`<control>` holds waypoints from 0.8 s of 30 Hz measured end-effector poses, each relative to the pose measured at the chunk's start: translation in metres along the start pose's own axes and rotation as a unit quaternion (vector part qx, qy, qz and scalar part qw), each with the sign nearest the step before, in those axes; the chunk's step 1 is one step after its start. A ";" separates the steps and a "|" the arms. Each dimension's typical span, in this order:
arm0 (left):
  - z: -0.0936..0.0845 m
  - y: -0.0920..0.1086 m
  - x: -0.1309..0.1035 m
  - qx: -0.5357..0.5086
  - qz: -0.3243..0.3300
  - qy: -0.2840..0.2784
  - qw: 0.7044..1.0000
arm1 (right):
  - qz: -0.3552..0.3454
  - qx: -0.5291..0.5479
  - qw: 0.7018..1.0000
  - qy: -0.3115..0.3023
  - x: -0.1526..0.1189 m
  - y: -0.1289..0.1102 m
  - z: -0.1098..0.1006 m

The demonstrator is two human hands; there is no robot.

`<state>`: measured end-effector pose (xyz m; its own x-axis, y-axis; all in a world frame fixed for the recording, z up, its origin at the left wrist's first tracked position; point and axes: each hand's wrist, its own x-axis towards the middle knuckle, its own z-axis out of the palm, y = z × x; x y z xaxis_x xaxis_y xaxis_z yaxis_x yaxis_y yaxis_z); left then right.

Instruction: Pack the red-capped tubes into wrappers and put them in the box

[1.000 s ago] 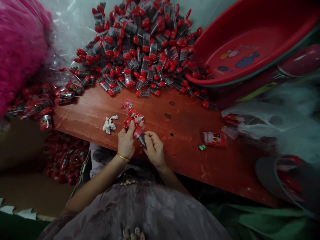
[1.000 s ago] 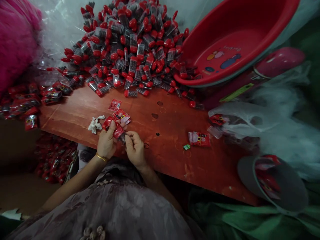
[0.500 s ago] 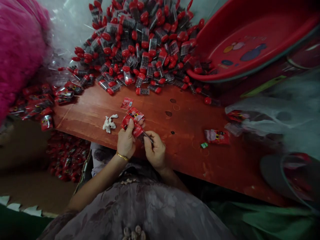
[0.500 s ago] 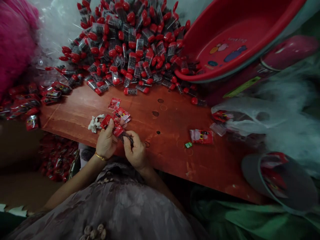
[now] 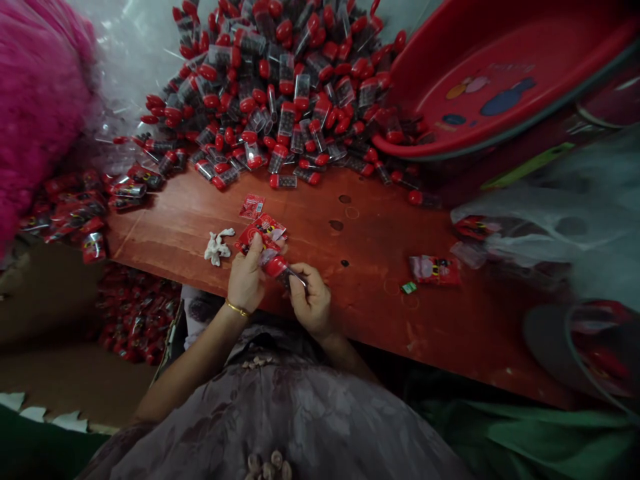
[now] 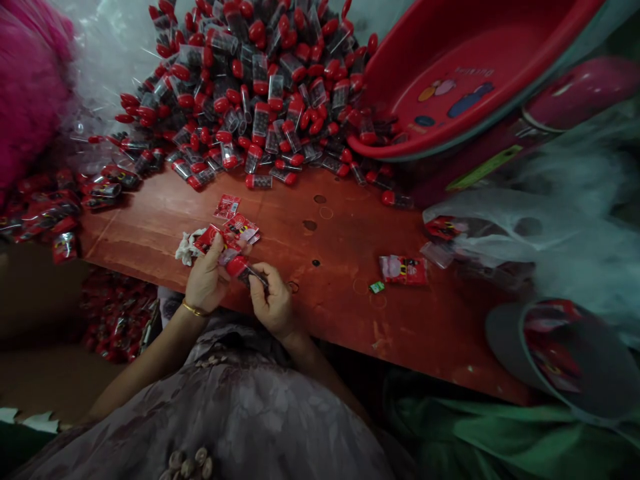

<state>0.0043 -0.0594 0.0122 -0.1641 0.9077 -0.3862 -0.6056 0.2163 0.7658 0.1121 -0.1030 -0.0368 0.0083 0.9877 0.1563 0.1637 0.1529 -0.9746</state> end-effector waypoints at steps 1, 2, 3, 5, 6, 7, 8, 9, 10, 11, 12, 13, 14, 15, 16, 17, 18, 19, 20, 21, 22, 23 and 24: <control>-0.001 0.001 0.000 0.008 -0.011 -0.003 1.000 | 0.000 0.002 1.000 0.000 0.000 0.001 -0.001; -0.001 0.001 0.000 0.016 -0.021 -0.008 1.000 | 0.000 0.005 1.000 0.002 0.001 0.001 -0.002; -0.001 0.002 0.000 0.025 -0.029 -0.014 0.999 | -0.001 0.007 1.000 0.002 0.002 0.001 -0.003; -0.001 0.003 0.000 0.039 -0.044 -0.022 0.998 | 0.000 0.014 1.000 -0.002 0.004 0.001 -0.005; -0.001 0.003 -0.001 0.044 -0.050 -0.026 0.997 | 0.005 0.019 1.000 -0.008 0.005 0.001 -0.006; -0.001 0.004 -0.001 0.046 -0.055 -0.027 0.997 | 0.014 0.027 0.999 -0.015 0.006 0.001 -0.007; -0.001 0.004 -0.001 0.047 -0.057 -0.027 0.997 | 0.025 0.037 0.999 -0.023 0.007 0.000 -0.008; -0.001 0.004 0.000 0.050 -0.055 -0.024 0.997 | 0.034 0.046 0.998 -0.030 0.007 0.000 -0.008; -0.001 0.004 0.000 0.054 -0.052 -0.022 0.997 | 0.042 0.052 0.997 -0.037 0.008 0.000 -0.008; -0.001 0.003 0.001 0.062 -0.047 -0.019 0.997 | 0.044 0.054 0.997 -0.042 0.008 0.000 -0.009; -0.001 0.002 0.001 0.071 -0.041 -0.018 0.996 | 0.043 0.051 0.997 -0.045 0.008 0.000 -0.009; -0.001 0.002 0.001 0.081 -0.035 -0.018 0.996 | 0.039 0.043 0.997 -0.044 0.009 0.000 -0.008; -0.001 0.001 0.001 0.088 -0.029 -0.020 0.995 | 0.035 0.033 0.998 -0.040 0.009 0.000 -0.008; -0.002 0.001 0.001 0.093 -0.025 -0.021 0.995 | 0.031 0.022 0.999 -0.033 0.009 0.000 -0.008; -0.002 0.001 0.001 0.097 -0.023 -0.022 0.995 | 0.028 0.014 0.999 -0.027 0.009 0.000 -0.008; -0.002 0.001 0.000 0.098 -0.025 -0.021 0.995 | 0.026 0.011 0.999 -0.021 0.009 0.001 -0.008; -0.002 0.002 0.000 0.097 -0.032 -0.020 0.995 | 0.024 0.012 1.000 -0.016 0.010 0.001 -0.008; -0.002 0.002 -0.001 0.097 -0.042 -0.020 0.994 | 0.023 0.018 1.000 -0.011 0.010 0.001 -0.008; -0.002 0.003 -0.002 0.095 -0.051 -0.022 0.994 | 0.023 0.027 0.999 -0.006 0.010 0.002 -0.008; -0.002 0.004 -0.002 0.095 -0.060 -0.026 0.993 | 0.023 0.038 0.999 -0.002 0.010 0.003 -0.009; -0.003 0.005 -0.002 0.096 -0.067 -0.031 0.993 | 0.025 0.050 0.998 0.000 0.010 0.003 -0.008; -0.003 0.005 -0.003 0.100 -0.071 -0.035 0.992 | 0.027 0.060 0.998 0.003 0.010 0.004 -0.008; -0.004 0.004 -0.003 0.106 -0.072 -0.038 0.991 | 0.030 0.069 0.997 0.005 0.009 0.005 -0.007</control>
<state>-0.0007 -0.0622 0.0145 -0.0237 0.8849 -0.4652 -0.4404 0.4085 0.7995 0.1198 -0.0934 -0.0388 0.0245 0.9949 0.0978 0.0246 0.0972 -0.9950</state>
